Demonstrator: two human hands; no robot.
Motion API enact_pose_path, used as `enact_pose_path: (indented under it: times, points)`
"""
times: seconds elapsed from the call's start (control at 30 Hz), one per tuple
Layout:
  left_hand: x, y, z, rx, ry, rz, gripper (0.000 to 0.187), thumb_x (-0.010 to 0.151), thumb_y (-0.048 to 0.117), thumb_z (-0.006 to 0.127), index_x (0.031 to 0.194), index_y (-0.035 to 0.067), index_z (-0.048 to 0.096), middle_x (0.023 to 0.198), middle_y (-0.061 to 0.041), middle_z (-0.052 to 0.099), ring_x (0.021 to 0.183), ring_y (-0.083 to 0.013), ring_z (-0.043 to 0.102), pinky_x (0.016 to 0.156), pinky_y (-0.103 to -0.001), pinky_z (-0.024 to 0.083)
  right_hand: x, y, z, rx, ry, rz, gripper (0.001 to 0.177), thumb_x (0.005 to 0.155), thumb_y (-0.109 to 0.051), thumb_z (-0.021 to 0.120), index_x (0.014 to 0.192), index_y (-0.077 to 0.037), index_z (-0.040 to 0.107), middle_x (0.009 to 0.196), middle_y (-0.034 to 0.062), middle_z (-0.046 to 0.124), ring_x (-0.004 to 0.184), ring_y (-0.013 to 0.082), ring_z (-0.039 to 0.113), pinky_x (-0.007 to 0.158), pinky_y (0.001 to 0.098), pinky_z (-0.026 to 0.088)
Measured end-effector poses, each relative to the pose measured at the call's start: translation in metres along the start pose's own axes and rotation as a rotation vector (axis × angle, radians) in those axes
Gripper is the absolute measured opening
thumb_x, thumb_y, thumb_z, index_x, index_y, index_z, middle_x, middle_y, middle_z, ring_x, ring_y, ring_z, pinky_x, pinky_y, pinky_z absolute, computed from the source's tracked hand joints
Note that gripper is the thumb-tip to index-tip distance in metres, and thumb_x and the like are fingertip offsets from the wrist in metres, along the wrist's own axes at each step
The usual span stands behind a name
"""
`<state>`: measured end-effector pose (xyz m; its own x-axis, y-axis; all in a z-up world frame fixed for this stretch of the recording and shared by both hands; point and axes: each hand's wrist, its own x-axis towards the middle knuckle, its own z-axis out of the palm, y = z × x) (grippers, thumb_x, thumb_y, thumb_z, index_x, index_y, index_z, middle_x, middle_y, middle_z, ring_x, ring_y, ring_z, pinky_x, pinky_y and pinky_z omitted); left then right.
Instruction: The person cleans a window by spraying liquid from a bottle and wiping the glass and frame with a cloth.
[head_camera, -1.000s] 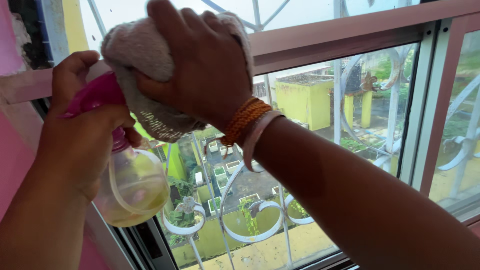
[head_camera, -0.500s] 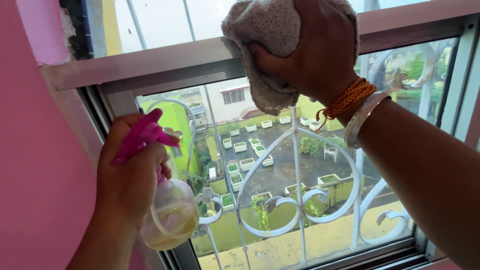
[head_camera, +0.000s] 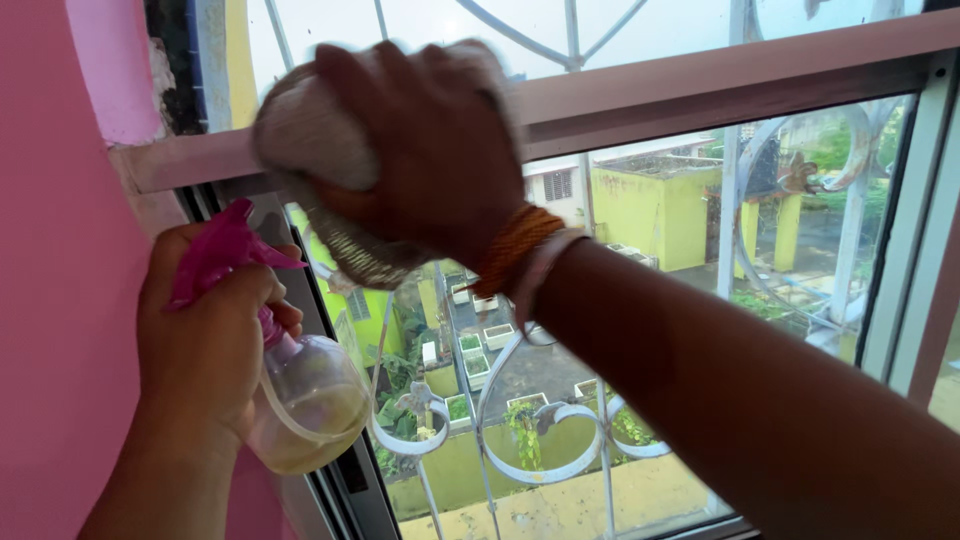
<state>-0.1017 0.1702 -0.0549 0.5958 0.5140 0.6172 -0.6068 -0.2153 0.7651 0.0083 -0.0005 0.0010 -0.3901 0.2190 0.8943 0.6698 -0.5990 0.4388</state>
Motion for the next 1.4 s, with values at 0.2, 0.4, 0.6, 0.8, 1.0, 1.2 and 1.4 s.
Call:
enact_pose_path:
  times: [0.2, 0.4, 0.6, 0.8, 1.0, 1.2, 1.4]
  points:
    - [0.008, -0.011, 0.001, 0.015, 0.004, -0.022, 0.037, 0.077, -0.004, 0.055, 0.111, 0.009, 0.059, 0.092, -0.01, 0.073, 0.055, -0.0167, 0.056, 0.049, -0.035, 0.047, 0.006, 0.003, -0.011, 0.176, -0.061, -0.065, 0.074, 0.085, -0.046, 0.091, 0.14, -0.02, 0.049, 0.117, 0.0066, 0.062, 0.104, 0.0343, 0.064, 0.089, 0.0488, 0.052]
    - [0.01, -0.016, 0.0, 0.042, -0.013, -0.037, 0.031, 0.079, -0.003, 0.057, 0.107, 0.008, 0.059, 0.089, -0.009, 0.073, 0.056, -0.0171, 0.056, 0.049, -0.035, 0.047, 0.011, -0.006, -0.011, 0.114, -0.02, 0.048, 0.069, 0.077, -0.047, 0.089, 0.127, -0.018, 0.052, 0.106, 0.0081, 0.066, 0.096, 0.0363, 0.064, 0.083, 0.052, 0.05]
    - [0.017, -0.027, -0.002, -0.011, 0.03, -0.051, 0.027, 0.079, -0.004, 0.06, 0.103, 0.008, 0.06, 0.078, -0.006, 0.063, 0.056, -0.0191, 0.056, 0.049, -0.035, 0.046, 0.032, -0.047, 0.028, 0.234, -0.098, 0.095, 0.075, 0.073, -0.05, 0.085, 0.134, -0.019, 0.054, 0.112, 0.0106, 0.068, 0.102, 0.0372, 0.066, 0.09, 0.0513, 0.052]
    - [0.019, -0.029, -0.008, 0.025, -0.001, -0.056, 0.031, 0.079, -0.005, 0.058, 0.108, 0.007, 0.062, 0.076, -0.007, 0.06, 0.055, -0.0199, 0.056, 0.049, -0.037, 0.048, 0.018, -0.016, 0.005, 0.199, -0.078, 0.021, 0.076, 0.077, -0.055, 0.087, 0.133, -0.018, 0.052, 0.111, 0.0095, 0.067, 0.102, 0.0352, 0.067, 0.093, 0.0523, 0.052]
    - [0.017, -0.031, -0.024, 0.058, -0.059, -0.018, 0.041, 0.079, -0.006, 0.059, 0.117, 0.008, 0.066, 0.088, -0.007, 0.074, 0.059, -0.019, 0.058, 0.053, -0.037, 0.05, 0.002, 0.006, -0.027, 0.064, -0.081, 0.06, 0.069, 0.082, -0.048, 0.088, 0.134, -0.02, 0.053, 0.115, 0.0066, 0.067, 0.107, 0.0345, 0.066, 0.092, 0.0491, 0.053]
    - [0.02, -0.038, -0.024, 0.022, -0.041, -0.063, 0.023, 0.081, -0.009, 0.058, 0.102, -0.003, 0.061, 0.079, -0.011, 0.06, 0.059, -0.0217, 0.058, 0.054, -0.039, 0.05, 0.023, -0.045, 0.024, 0.144, -0.11, 0.115, 0.076, 0.074, -0.054, 0.087, 0.133, -0.019, 0.052, 0.111, 0.0101, 0.066, 0.103, 0.0358, 0.066, 0.091, 0.051, 0.052]
    - [0.025, -0.039, -0.037, -0.004, -0.092, -0.112, 0.021, 0.088, -0.005, 0.06, 0.108, -0.003, 0.066, 0.077, -0.016, 0.061, 0.058, -0.0258, 0.061, 0.054, -0.04, 0.051, 0.022, -0.038, 0.021, 0.279, 0.038, -0.027, 0.075, 0.074, -0.047, 0.087, 0.132, -0.019, 0.049, 0.113, 0.0108, 0.066, 0.1, 0.0379, 0.065, 0.091, 0.0512, 0.051]
